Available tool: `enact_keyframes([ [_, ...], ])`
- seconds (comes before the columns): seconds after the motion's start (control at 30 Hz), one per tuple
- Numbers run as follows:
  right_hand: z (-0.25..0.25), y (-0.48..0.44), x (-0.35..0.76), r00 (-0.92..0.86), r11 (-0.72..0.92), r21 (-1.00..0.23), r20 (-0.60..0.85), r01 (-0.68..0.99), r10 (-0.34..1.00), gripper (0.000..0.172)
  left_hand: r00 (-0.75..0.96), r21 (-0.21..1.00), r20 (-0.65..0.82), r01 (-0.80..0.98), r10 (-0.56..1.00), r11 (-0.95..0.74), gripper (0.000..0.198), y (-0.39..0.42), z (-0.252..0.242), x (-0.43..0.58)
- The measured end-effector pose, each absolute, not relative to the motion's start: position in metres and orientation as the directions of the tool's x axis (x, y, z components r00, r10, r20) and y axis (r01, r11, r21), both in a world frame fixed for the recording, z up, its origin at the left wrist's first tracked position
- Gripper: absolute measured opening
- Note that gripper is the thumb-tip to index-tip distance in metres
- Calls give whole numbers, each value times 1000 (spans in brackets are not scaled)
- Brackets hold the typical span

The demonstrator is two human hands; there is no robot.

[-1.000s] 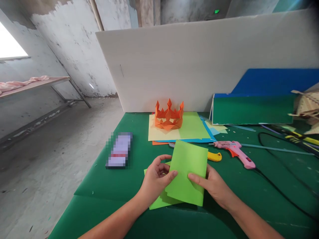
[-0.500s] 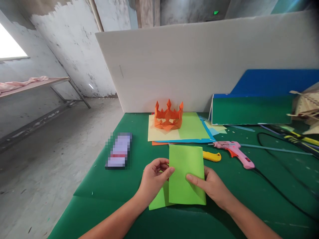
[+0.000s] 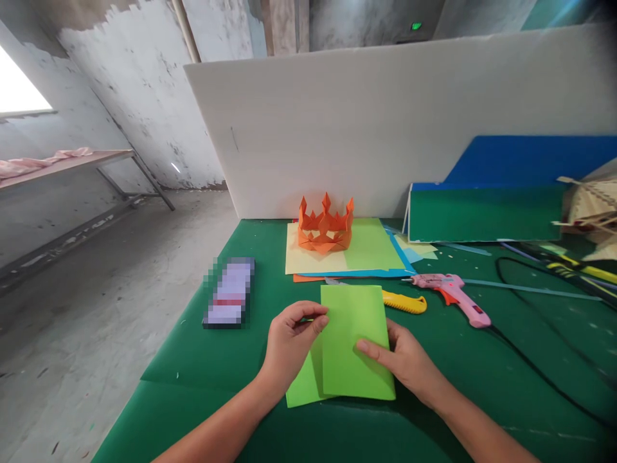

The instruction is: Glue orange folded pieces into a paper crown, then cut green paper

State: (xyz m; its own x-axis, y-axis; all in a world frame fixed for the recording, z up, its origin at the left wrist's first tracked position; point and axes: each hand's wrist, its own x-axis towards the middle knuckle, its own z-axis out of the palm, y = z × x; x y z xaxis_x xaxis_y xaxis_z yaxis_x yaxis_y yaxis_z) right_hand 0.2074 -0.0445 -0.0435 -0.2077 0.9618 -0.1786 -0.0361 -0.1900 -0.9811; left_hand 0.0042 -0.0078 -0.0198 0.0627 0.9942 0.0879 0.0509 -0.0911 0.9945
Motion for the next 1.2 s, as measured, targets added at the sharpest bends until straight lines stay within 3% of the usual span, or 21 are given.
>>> enact_keyframes([
  [0.07,-48,-42,209,-78,-23,-999,-27,48,997,58,72,986,72,144,995,-82,11,0,-22,-1],
  [0.17,-51,-41,213,63,232,-899,274,371,960,57,95,946,48,314,994,-75,10,10,-28,-10],
  [0.27,-46,-43,216,-190,448,-682,421,578,887,35,138,897,43,431,990,-99,9,15,-33,-14],
  [0.37,-40,-45,214,-463,599,-542,381,589,801,28,187,859,63,490,980,-148,8,15,-35,-15],
  [0.47,-37,-44,209,-558,640,-490,324,592,764,27,214,842,82,508,973,-182,9,15,-36,-14],
  [0.83,-38,-42,208,-590,666,-404,313,627,745,27,270,844,8,515,963,-151,18,14,-38,-17],
  [1.2,-36,-41,208,-609,687,-394,321,611,725,29,298,835,-30,532,954,-139,23,10,-32,-20],
])
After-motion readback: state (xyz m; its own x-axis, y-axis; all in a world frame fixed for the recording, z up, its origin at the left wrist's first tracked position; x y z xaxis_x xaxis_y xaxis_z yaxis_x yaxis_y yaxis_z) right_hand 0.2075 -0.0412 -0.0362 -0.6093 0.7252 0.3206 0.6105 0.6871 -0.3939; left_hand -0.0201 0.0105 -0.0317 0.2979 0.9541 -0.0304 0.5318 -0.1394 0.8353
